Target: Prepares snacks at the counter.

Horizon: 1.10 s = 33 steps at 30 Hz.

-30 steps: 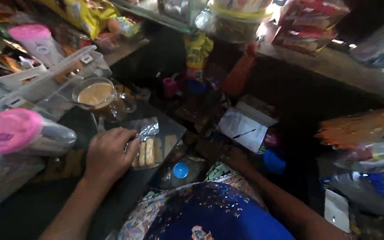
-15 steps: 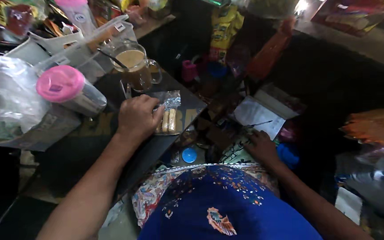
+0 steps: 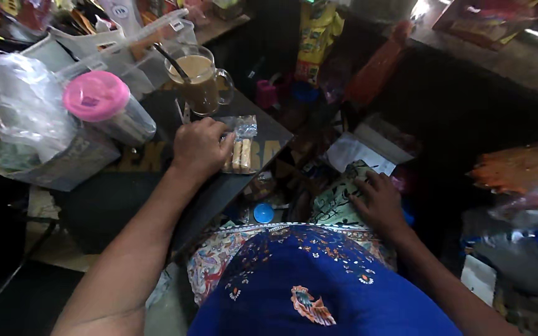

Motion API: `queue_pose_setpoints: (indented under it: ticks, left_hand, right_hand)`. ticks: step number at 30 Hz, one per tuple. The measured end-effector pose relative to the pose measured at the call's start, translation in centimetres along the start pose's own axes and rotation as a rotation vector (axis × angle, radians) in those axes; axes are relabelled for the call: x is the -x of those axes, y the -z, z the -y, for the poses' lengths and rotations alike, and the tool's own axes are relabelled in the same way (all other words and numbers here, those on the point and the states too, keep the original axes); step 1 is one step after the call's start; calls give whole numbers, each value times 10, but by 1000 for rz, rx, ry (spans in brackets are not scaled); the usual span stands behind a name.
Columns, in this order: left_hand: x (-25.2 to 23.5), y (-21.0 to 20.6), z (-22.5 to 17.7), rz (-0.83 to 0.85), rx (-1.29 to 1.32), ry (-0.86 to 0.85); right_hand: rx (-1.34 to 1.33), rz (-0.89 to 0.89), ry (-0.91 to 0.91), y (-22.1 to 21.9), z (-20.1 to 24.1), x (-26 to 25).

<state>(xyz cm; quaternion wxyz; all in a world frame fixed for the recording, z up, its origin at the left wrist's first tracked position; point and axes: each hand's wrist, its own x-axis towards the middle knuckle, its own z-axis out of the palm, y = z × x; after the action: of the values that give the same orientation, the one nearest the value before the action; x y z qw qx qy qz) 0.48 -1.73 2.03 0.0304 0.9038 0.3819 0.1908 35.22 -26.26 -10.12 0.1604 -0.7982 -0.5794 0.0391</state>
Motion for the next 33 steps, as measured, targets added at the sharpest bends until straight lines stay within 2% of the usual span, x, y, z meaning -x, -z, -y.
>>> queue_pose_setpoints:
  ticks: [7, 11, 14, 16, 19, 22, 25, 27, 30, 33]
  left_hand:
    - [-1, 2, 0, 19, 20, 32]
    - [-2, 0, 1, 1, 16, 31]
    - [-3, -1, -1, -33, -37, 63]
    - [-1, 1, -5, -38, -71, 106]
    - [-3, -1, -6, -42, -82, 144]
    - [-5, 5, -9, 44, -38, 200]
    - [-8, 16, -12, 172, 9, 262]
    - [-10, 18, -12, 188, 35, 284]
    - [-4, 9, -1, -4, 111, 223]
    - [1, 13, 11, -111, 266, 194]
  right_hand:
    - [38, -65, 55, 6, 14, 1]
    - [28, 27, 86, 13, 26, -4]
    - [-92, 121, 101, 32, 44, -28]
    - [-231, 108, 152, 45, 63, -49]
    - [-350, -92, 403, 57, 100, -81]
    - [-381, -294, 649, 65, 144, -118]
    - [-482, -358, 745, 67, 183, -148]
    - [-531, -367, 779, 67, 202, -160]
    - [-600, -296, 817, 62, 216, -163]
    - [-633, -60, 785, 51, 217, -150]
